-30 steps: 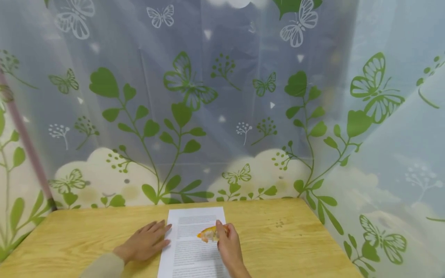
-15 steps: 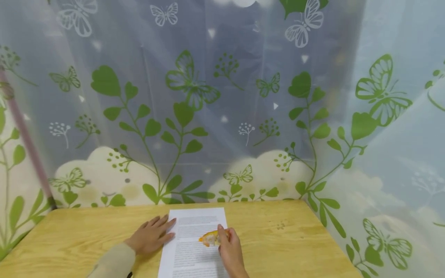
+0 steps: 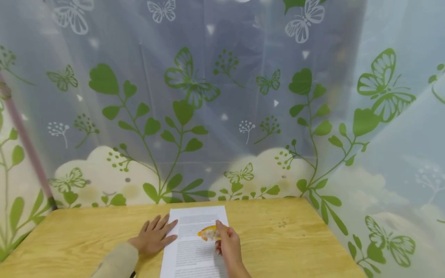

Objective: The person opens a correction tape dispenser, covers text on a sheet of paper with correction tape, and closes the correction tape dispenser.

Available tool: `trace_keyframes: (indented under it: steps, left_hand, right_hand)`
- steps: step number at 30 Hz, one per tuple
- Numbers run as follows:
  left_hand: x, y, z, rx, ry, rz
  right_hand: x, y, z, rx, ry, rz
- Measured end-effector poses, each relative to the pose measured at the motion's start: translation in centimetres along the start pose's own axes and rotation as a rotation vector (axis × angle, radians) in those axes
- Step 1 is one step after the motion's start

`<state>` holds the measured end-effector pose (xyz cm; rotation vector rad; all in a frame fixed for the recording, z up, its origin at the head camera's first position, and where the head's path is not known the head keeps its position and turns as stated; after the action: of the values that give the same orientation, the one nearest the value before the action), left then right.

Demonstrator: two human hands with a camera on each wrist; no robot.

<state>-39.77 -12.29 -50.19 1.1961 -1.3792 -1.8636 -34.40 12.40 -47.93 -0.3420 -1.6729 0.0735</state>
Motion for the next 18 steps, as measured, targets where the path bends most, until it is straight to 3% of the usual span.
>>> trace_keyframes:
  steps: [3,6,9,14,18]
  left_hand:
    - [-0.4,0.3,-0.1,0.025,0.03,-0.014]
    - [0.4,-0.1,0.1,0.02,0.044,-0.002]
    - [1.5,-1.1,0.7,-0.001,0.043,0.018]
    - [1.0,-0.8,0.3,0.013,0.069,0.027]
    - [0.4,-0.3,0.0,0.014,0.058,0.012]
  right_hand:
    - [-0.5,-0.1,0.4,-0.001,-0.044,0.06]
    - [-1.2,-1.0,1.0,0.017,-0.099,0.114]
    - [-2.0,-2.1,1.5,0.026,-0.112,0.101]
    - [-3.1,-4.4,2.1,-0.003,-0.026,-0.119]
    - [-3.2,-6.4,2.6,0.022,0.081,-0.302]
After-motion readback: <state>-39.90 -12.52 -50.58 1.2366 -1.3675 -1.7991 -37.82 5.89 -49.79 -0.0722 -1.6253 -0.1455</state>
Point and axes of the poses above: each hand's wrist, its own z-axis towards the middle knuckle, its own y-axis out of the back of the hand, x = y × z, the point moved 7 cm from there along z, towards the middle knuckle, and after that the axes turned 2 degrees about -x, right-handed, at the moved point
